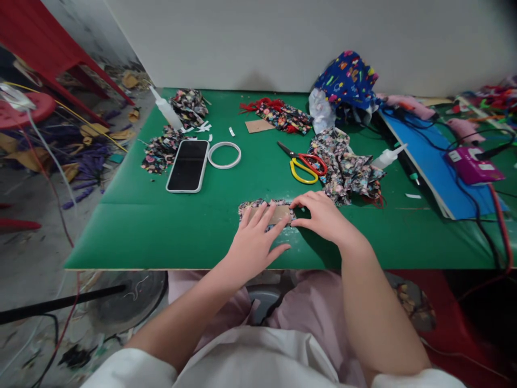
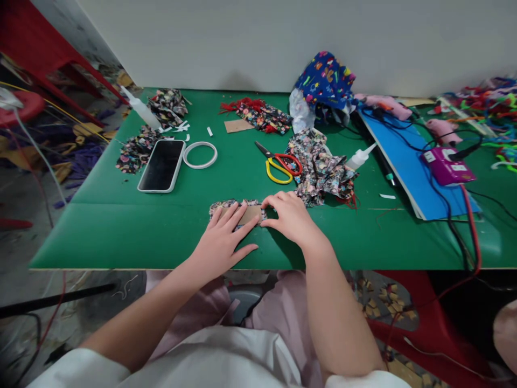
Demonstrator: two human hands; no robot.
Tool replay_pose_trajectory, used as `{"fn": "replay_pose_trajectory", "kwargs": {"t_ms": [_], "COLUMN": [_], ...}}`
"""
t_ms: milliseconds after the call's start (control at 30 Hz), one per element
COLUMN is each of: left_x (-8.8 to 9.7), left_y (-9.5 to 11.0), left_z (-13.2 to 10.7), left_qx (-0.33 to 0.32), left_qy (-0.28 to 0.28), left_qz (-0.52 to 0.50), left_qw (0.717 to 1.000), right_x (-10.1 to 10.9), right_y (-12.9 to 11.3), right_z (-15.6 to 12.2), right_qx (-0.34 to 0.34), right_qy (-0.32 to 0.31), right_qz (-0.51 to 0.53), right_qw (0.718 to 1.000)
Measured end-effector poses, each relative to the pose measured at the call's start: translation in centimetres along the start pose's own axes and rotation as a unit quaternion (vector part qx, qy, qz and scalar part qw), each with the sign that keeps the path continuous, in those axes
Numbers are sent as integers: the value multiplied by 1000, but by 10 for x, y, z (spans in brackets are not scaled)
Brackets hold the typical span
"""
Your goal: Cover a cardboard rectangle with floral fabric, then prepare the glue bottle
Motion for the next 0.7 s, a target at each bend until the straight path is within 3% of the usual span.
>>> {"fn": "replay_pose_trajectory", "kwargs": {"t_ms": [400, 700], "left_x": [1, -5], "left_y": [9, 12], "left_z": [1, -2], "left_qx": [-6, 9], "left_qy": [-22, -5], "left_qz": [26, 28], "left_qw": [999, 1000], "right_x": [2, 2], "right_y": [-3, -1], "right_z": [0, 0], "right_qx": [-2, -1], "right_qy": [-9, -18], "right_qz": [-10, 0], "right_qw": [1000, 1000]}}
Point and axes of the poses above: each hand's wrist, its own z-axis towards the middle knuckle, its own x-axis out of the back of the hand, y = z × x, the point moved 3 cm from there along z, towards the middle knuckle, and after that the axes turned 11 degrees about -x, right-handed, at the moved point
